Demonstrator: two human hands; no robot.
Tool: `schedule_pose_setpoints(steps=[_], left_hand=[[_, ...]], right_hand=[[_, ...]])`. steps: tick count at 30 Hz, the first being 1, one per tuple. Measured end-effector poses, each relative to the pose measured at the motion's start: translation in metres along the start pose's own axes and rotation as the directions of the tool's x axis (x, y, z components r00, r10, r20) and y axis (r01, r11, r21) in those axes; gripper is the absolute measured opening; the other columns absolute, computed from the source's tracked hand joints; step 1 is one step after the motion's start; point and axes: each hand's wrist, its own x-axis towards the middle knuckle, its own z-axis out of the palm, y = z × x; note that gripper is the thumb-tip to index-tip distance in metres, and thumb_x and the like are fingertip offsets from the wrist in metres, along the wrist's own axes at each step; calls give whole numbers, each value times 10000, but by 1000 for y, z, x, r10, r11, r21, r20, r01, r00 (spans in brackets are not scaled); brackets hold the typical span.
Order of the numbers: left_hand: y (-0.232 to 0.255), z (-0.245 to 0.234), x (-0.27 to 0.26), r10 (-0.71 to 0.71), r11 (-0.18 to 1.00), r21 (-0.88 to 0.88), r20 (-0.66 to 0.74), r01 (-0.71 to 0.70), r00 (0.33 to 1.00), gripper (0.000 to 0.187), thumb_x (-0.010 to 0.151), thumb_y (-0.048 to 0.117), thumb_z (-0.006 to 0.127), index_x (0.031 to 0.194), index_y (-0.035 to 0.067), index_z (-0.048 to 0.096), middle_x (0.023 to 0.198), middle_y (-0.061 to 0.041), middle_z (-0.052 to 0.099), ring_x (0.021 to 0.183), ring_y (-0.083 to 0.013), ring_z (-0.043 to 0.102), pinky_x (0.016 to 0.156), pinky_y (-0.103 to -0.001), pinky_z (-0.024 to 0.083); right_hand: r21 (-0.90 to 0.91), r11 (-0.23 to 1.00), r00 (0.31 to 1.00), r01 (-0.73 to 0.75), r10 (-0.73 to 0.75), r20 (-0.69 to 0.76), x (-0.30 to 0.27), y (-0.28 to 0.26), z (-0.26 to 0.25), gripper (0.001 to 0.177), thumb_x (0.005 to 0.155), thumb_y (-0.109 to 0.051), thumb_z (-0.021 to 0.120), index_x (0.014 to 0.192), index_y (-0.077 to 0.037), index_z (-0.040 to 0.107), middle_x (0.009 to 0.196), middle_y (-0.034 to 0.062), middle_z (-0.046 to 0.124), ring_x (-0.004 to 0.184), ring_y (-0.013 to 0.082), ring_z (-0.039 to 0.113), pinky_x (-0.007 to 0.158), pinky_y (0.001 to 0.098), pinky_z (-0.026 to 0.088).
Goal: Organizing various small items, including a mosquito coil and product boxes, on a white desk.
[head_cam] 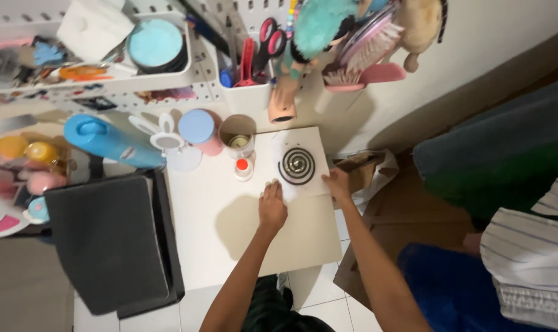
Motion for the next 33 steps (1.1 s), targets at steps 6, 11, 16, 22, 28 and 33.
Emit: schedule_pose_setpoints(steps=[6,11,16,22,28,33], left_hand=[[-5,-24,-29,-59,994,-90,-20,57,998,634,807,23,628,1419,-67,488,1518,-192,460,1403,-370,431,1131,-468,389],[2,-81,-80,-145,981,-140,-70,135,987,628,772,-38,631,1388,-71,513,1490,-216,476,1363,-388,450,1102,-470,403],[-14,-120,-144,-270,949,-199,-111,245,957,582,809,-65,608,1383,-80,515,1494,-219,483,1362,-391,465,1066,-447,440],[-48,-184,-188,-293,954,-160,-326,253,899,550,817,-65,599,1362,-80,530,1433,-220,520,1293,-397,499,1076,-452,444],[-79,-284,-209,-431,900,-262,-405,349,806,376,858,-31,599,1230,-9,549,1277,-173,549,1154,-388,537,987,-469,460],[-148,-322,-214,-451,891,-236,-549,387,703,386,864,12,613,1245,31,553,1356,-141,537,1256,-369,522,1024,-498,427]], right_hand=[[-618,682,815,391,-569,-113,-62,-83,6,378,786,-54,793,1135,13,667,1132,247,632,1050,451,577,887,511,464],[-494,722,808,485,-586,-64,-128,-148,27,299,877,-13,668,1174,-31,645,1172,196,560,1072,372,561,920,471,471],[-289,734,774,615,-632,42,-193,-195,72,230,930,50,608,1141,-37,635,1145,175,549,956,284,588,856,394,510],[-112,689,696,716,-696,175,-249,-222,147,230,858,104,588,1042,-21,646,1010,131,600,858,235,645,772,347,530],[-2,765,721,644,-606,336,-286,-233,225,189,878,78,594,1008,-37,670,986,96,661,785,199,663,653,314,550],[49,784,683,618,-567,460,-290,-229,293,95,930,-32,639,997,-33,708,908,87,734,784,159,690,669,286,556]])
